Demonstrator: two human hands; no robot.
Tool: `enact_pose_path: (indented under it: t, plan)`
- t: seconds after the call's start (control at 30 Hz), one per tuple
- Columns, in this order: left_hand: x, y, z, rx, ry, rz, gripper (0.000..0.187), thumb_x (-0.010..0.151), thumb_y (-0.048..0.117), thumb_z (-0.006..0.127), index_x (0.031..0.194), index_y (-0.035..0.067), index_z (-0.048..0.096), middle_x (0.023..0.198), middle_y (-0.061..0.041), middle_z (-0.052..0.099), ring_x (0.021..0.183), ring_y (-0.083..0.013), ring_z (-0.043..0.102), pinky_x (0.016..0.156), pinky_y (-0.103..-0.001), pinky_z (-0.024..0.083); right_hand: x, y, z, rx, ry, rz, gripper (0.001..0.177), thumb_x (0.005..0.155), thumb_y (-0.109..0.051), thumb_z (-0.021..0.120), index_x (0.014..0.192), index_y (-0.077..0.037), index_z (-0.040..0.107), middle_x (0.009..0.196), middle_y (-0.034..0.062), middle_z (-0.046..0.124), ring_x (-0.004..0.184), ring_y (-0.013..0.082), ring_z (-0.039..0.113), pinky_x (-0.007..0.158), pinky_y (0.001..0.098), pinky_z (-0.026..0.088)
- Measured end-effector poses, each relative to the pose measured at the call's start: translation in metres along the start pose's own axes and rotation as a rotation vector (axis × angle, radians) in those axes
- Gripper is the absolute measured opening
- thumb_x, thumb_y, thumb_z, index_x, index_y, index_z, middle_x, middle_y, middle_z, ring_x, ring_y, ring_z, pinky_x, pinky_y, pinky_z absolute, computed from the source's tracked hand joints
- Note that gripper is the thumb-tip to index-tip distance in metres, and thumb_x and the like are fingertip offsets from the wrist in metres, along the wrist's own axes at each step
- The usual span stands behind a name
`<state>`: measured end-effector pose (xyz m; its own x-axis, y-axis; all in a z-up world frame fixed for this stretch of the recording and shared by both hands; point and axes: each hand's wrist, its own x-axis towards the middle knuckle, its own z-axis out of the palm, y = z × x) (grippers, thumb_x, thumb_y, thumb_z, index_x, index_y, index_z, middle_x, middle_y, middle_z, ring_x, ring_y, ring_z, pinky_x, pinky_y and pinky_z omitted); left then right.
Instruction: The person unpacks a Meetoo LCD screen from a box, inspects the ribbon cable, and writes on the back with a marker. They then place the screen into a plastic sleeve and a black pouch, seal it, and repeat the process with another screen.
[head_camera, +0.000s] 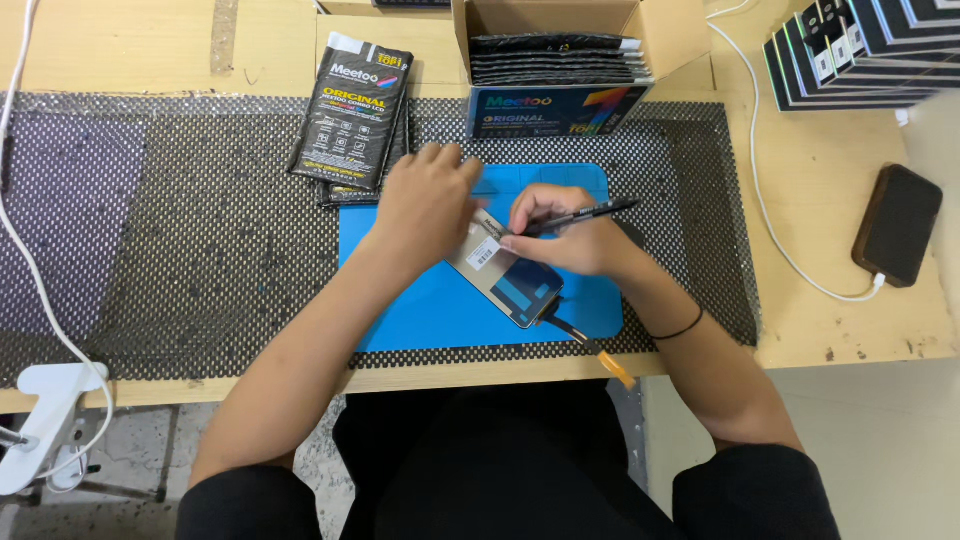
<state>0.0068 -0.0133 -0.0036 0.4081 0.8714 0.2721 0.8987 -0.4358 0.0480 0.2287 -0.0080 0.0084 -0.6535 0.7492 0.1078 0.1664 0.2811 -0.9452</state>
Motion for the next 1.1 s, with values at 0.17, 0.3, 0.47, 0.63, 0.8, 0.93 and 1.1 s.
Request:
enact_pose_path:
  t: [0.17,0.3,0.47,0.63,0.8,0.93,1.1]
  plan:
    - [0.0,0.0,0.021,-0.047,-0.1,0.057,0.04,0.088,0.041,0.076,0.118,0.014,0.074,0.108,-0.011,0.068,0.102,-0.0327,0.067,0.085,-0.044,0.049,0.003,0.016,0.008,-0.121,0.071,0.083,0.014,0.085,-0.005,0.078,0.083,-0.005,0.064,0.074,0.0106,0.075,0.064,0.0139,0.069,0.058,0.0239,0.053]
    - [0.0,-0.003,0.03,-0.021,-0.113,0.029,0.043,0.085,0.039,0.079,0.119,0.014,0.074,0.107,-0.01,0.067,0.101,-0.0319,0.067,0.082,-0.044,0.05,0.005,0.01,0.016,-0.195,0.143,-0.034,0.023,0.088,-0.006,0.079,0.074,-0.003,0.061,0.068,0.0129,0.073,0.059,0.0093,0.064,0.052,0.0198,0.046]
    - [0.0,-0.005,0.038,-0.023,-0.125,0.015,0.042,0.085,0.039,0.079,0.12,0.015,0.074,0.11,-0.01,0.065,0.099,-0.0316,0.067,0.08,-0.042,0.05,0.01,0.029,0.027,-0.202,0.215,-0.137,0.027,0.083,-0.002,0.08,0.067,-0.003,0.059,0.063,0.0116,0.069,0.052,0.0153,0.061,0.048,0.0245,0.042]
    - [-0.001,-0.004,0.034,-0.031,-0.142,-0.021,0.045,0.086,0.043,0.078,0.122,0.016,0.074,0.113,-0.01,0.062,0.1,-0.0319,0.066,0.079,-0.041,0.05,0.012,0.034,0.025,-0.23,0.257,-0.135,0.029,0.083,-0.002,0.08,0.063,-0.003,0.059,0.06,0.0113,0.068,0.049,0.016,0.06,0.045,0.0239,0.039]
    - [-0.001,-0.005,0.038,-0.014,-0.144,-0.003,0.044,0.085,0.038,0.08,0.123,0.016,0.074,0.111,-0.011,0.063,0.101,-0.0317,0.066,0.078,-0.041,0.048,0.012,0.025,0.025,-0.179,0.246,-0.086,0.026,0.082,0.0,0.079,0.066,-0.001,0.06,0.061,0.0132,0.068,0.053,0.0141,0.06,0.048,0.0251,0.039]
    - [-0.001,-0.005,0.038,-0.009,-0.149,-0.005,0.044,0.086,0.04,0.079,0.123,0.016,0.074,0.11,-0.011,0.064,0.102,-0.0315,0.066,0.078,-0.041,0.048,0.011,0.021,0.026,-0.199,0.241,-0.072,0.026,0.083,-0.001,0.079,0.066,-0.001,0.061,0.061,0.0123,0.069,0.052,0.013,0.057,0.047,0.025,0.038]
    - [0.001,-0.005,0.033,-0.019,-0.164,-0.004,0.046,0.086,0.043,0.079,0.124,0.016,0.074,0.11,-0.012,0.065,0.103,-0.0323,0.066,0.079,-0.042,0.049,0.011,0.027,0.026,-0.222,0.239,-0.07,0.028,0.085,-0.006,0.081,0.065,-0.002,0.061,0.061,0.0126,0.069,0.05,0.0139,0.058,0.045,0.0246,0.037]
